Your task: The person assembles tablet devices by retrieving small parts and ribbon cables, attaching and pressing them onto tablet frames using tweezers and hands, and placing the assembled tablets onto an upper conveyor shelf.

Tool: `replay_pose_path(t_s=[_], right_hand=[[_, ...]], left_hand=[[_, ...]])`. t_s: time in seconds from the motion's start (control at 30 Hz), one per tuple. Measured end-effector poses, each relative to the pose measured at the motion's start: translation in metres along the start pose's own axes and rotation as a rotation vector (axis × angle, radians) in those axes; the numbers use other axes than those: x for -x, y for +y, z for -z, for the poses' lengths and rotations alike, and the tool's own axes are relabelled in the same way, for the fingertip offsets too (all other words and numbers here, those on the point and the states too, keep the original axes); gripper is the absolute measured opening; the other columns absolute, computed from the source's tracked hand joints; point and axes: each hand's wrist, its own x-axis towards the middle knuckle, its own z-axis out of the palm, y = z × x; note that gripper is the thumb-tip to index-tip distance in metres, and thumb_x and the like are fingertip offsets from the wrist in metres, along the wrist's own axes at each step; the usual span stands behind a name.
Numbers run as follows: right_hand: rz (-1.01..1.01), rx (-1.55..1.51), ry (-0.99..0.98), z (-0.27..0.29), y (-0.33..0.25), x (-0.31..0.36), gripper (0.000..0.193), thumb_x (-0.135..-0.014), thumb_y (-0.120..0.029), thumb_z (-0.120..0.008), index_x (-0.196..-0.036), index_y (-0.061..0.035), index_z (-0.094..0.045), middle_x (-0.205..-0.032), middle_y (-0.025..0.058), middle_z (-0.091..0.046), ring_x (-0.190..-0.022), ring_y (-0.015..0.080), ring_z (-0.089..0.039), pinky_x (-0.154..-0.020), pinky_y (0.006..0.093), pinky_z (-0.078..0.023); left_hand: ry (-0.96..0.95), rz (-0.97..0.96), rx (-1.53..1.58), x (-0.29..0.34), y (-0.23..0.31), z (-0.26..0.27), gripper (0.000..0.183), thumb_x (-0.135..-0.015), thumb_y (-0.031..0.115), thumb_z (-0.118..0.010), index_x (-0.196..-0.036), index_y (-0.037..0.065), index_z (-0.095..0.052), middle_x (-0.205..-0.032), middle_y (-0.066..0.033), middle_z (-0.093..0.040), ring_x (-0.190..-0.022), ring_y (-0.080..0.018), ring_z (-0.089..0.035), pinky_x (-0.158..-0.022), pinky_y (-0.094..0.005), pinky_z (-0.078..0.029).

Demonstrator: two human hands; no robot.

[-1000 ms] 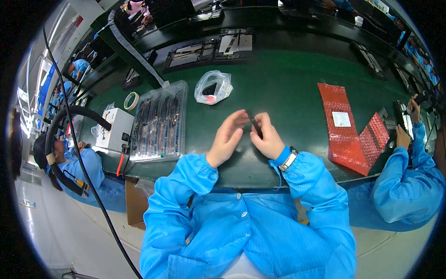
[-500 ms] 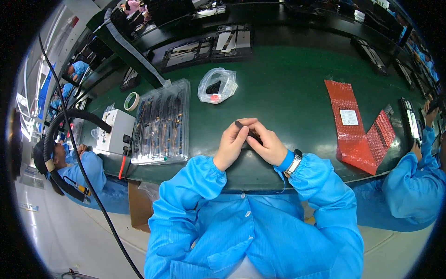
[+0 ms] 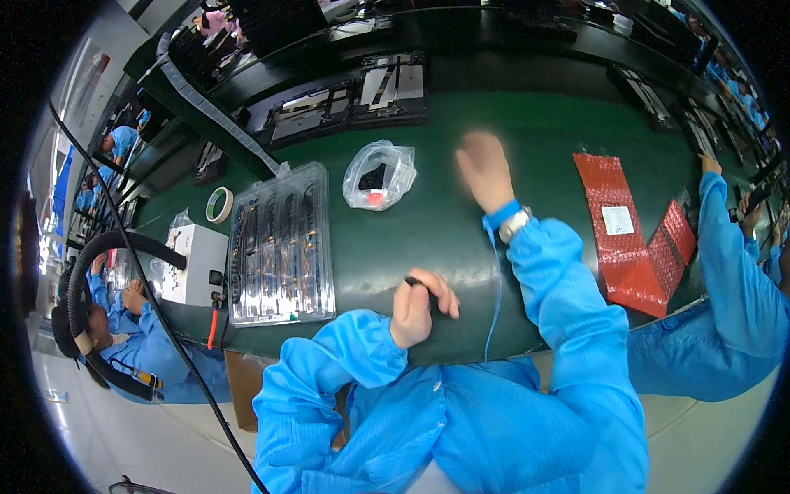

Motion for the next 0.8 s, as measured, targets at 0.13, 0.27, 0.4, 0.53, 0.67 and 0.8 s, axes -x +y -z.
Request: replay_pose_path(t_s=[0.13,0.27,0.4,0.53,0.67,0.8], right_hand=[[0.261,0.365,-0.081,-0.044,0.029,-0.065,0.044,-0.075,-0.024,-0.067,-0.112,-0.0050,-0.051,-0.114,0.0157,-0.048,-0.105,0.0310,-0.048,-0.090,0.0380,-0.040],[0.409,0.561,-0.291,-0.074,0.034,-0.106,0.056,-0.068,-0.029,-0.072,-0.117,-0.0122,-0.049,-0.128,0.0142,-0.040,-0.116,0.0335,-0.039,-0.097,0.0402,-0.034],[0.630,0.752,-0.303,-0.081,0.038,-0.138,0.058,-0.066,-0.027,-0.073,-0.118,-0.0227,-0.050,-0.126,0.0111,-0.042,-0.119,0.0307,-0.038,-0.095,0.0444,-0.035],[0.663,0.662,-0.239,-0.088,0.038,-0.147,0.052,-0.070,-0.019,-0.069,-0.117,-0.0175,-0.049,-0.119,0.0090,-0.049,-0.110,0.0307,-0.047,-0.091,0.0415,-0.039],[0.700,0.726,-0.102,-0.094,0.041,-0.152,0.046,-0.072,-0.010,-0.062,-0.117,-0.0135,-0.049,-0.115,0.0095,-0.052,-0.104,0.0271,-0.051,-0.089,0.0395,-0.041],[0.578,0.877,-0.065,-0.100,0.049,-0.148,0.043,-0.071,-0.008,-0.058,-0.113,-0.0112,-0.053,-0.110,0.0084,-0.055,-0.102,0.0249,-0.052,-0.087,0.0387,-0.042]], left_hand=[[-0.153,0.161,0.025,0.009,0.003,0.000,0.031,-0.093,0.030,-0.039,-0.087,0.000,-0.044,-0.065,-0.0095,-0.048,-0.055,-0.0178,-0.052,-0.056,-0.0312,-0.046],[-0.178,0.217,0.012,0.008,0.007,0.001,0.029,-0.093,0.028,-0.039,-0.088,0.000,-0.045,-0.066,-0.0094,-0.050,-0.058,-0.0171,-0.053,-0.056,-0.0283,-0.045],[-0.184,0.195,0.001,0.006,0.009,0.002,0.027,-0.094,0.024,-0.038,-0.088,-0.001,-0.046,-0.067,-0.0081,-0.050,-0.059,-0.0159,-0.053,-0.056,-0.0271,-0.044],[-0.174,0.244,0.006,0.002,0.011,0.002,0.027,-0.094,0.023,-0.036,-0.089,-0.001,-0.047,-0.065,-0.0069,-0.049,-0.059,-0.0157,-0.054,-0.057,-0.0272,-0.044],[-0.155,0.302,0.004,-0.002,0.013,0.002,0.026,-0.094,0.022,-0.036,-0.089,-0.001,-0.047,-0.065,-0.0067,-0.049,-0.058,-0.0157,-0.054,-0.057,-0.0270,-0.044],[-0.176,0.281,-0.040,-0.005,0.012,0.001,0.025,-0.094,0.021,-0.035,-0.090,-0.001,-0.047,-0.063,-0.0061,-0.049,-0.058,-0.0156,-0.055,-0.056,-0.0264,-0.045]])
